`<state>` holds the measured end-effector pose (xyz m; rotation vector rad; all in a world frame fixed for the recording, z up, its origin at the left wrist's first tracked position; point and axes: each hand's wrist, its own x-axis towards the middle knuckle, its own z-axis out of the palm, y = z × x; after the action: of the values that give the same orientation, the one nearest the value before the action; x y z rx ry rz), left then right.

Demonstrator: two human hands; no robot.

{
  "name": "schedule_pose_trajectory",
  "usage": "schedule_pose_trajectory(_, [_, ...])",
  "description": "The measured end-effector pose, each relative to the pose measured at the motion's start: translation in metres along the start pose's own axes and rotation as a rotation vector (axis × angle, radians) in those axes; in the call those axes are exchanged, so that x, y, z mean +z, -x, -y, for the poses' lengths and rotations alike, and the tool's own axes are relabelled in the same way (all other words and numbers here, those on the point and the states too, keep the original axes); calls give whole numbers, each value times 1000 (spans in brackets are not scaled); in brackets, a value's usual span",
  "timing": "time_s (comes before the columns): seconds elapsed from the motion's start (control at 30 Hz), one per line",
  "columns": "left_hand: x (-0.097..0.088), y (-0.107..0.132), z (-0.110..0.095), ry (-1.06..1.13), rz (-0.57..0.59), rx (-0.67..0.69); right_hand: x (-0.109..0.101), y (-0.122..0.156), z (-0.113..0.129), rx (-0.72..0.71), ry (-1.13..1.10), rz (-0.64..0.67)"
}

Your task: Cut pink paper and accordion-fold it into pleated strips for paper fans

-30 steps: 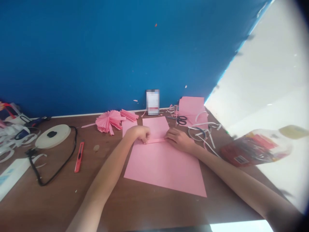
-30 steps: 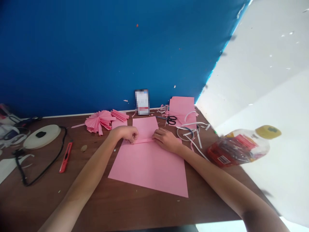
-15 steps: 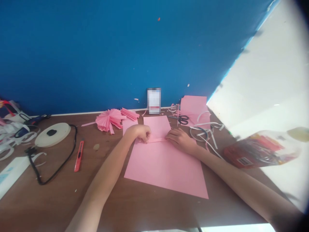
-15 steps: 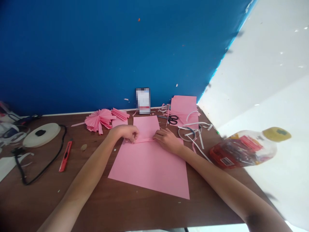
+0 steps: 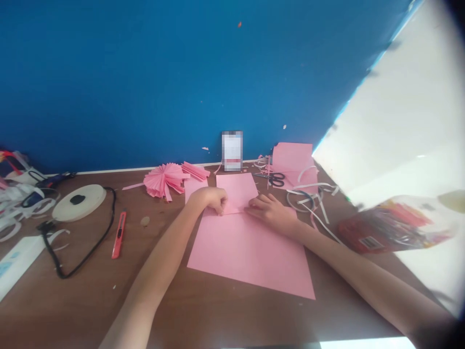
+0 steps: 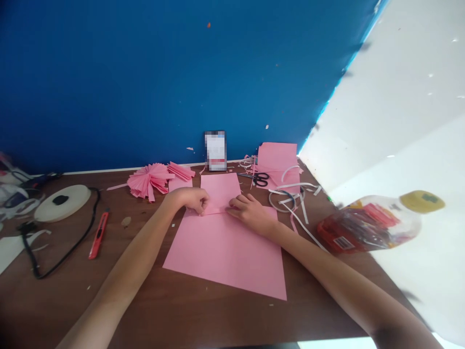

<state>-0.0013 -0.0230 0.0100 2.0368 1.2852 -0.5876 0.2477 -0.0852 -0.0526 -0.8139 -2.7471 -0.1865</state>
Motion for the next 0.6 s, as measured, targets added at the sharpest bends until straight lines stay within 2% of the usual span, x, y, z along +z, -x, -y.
schedule_pose_trajectory(0.17, [0,1,0,-46,-30,41,-3,0,3,-115,68,65])
schedule_pose_trajectory(0.3, [0,4,-5,-71,-31,121,-4,0,3,-99,54,54])
schedule_pose_trajectory(0.43, [1,10,-15,-67,-17,109,-6,0,4,-72,53,64])
schedule_pose_trajectory(0.6, [7,0,-19,-109,-131,88,-4,1,5,-57,45,50])
